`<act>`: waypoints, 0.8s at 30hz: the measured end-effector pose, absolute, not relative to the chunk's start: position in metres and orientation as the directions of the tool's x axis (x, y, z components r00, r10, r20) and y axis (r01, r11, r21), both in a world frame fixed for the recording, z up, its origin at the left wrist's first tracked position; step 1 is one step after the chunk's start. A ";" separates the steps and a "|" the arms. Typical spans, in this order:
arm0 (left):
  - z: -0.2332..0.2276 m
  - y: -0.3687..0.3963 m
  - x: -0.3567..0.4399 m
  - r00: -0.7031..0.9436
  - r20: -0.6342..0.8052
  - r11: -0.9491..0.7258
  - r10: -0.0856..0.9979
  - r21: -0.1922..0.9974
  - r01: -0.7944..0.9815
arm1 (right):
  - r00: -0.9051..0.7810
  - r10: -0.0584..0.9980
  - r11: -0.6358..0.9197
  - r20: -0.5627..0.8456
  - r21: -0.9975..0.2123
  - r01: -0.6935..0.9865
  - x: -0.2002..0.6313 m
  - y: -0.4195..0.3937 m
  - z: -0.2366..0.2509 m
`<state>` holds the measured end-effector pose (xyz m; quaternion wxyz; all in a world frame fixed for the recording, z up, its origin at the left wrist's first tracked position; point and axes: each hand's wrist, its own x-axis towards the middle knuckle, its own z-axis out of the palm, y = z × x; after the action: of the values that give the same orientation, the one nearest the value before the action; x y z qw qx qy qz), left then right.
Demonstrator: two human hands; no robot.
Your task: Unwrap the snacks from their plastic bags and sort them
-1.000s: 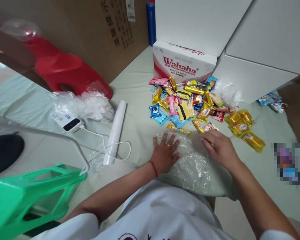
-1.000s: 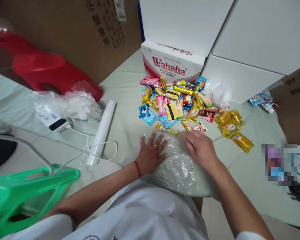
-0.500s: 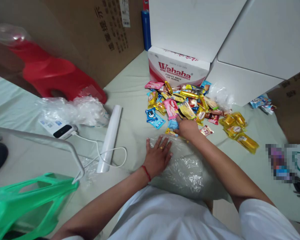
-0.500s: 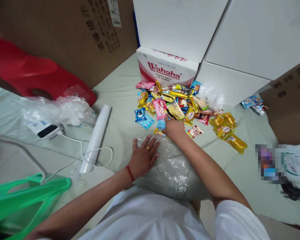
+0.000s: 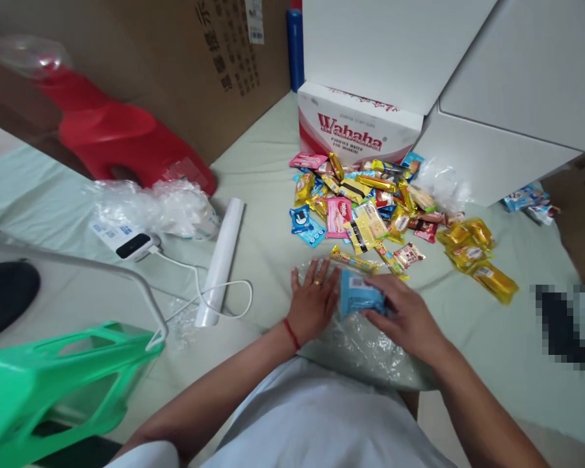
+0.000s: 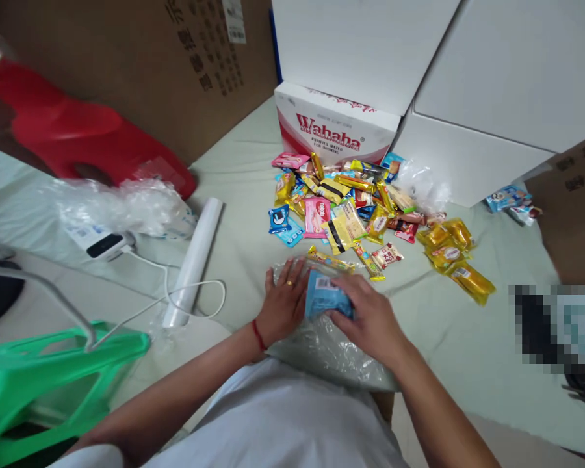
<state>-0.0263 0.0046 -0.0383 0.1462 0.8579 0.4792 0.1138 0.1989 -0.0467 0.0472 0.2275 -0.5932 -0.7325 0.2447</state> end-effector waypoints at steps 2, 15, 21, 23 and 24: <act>-0.037 0.008 -0.032 0.490 0.041 -0.472 0.871 0.346 0.811 | -0.228 0.972 0.159 -0.056 -0.557 0.815 0.184 -0.050 0.013; -0.036 -0.014 -0.117 0.875 0.410 -0.913 0.257 0.399 0.080 | -0.506 0.861 0.444 0.054 -0.566 0.694 0.239 -0.143 0.017; -0.029 0.001 -0.129 0.946 0.165 -0.799 0.279 0.587 0.134 | -0.523 0.851 0.431 0.040 -0.620 0.655 0.247 -0.155 -0.019; -0.020 0.009 -0.126 0.928 0.147 -0.689 0.343 0.710 0.143 | -0.486 0.868 0.405 0.097 -0.705 0.582 0.249 -0.148 -0.018; -0.014 0.014 -0.123 0.912 0.129 -0.620 0.389 0.769 0.155 | -0.458 0.883 0.373 0.101 -0.743 0.556 0.250 -0.143 -0.014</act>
<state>-0.1234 0.0139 -0.0142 0.4084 0.8884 0.1531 0.1430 0.2505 -0.1433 -0.0144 0.2516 -0.4557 -0.7895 0.3253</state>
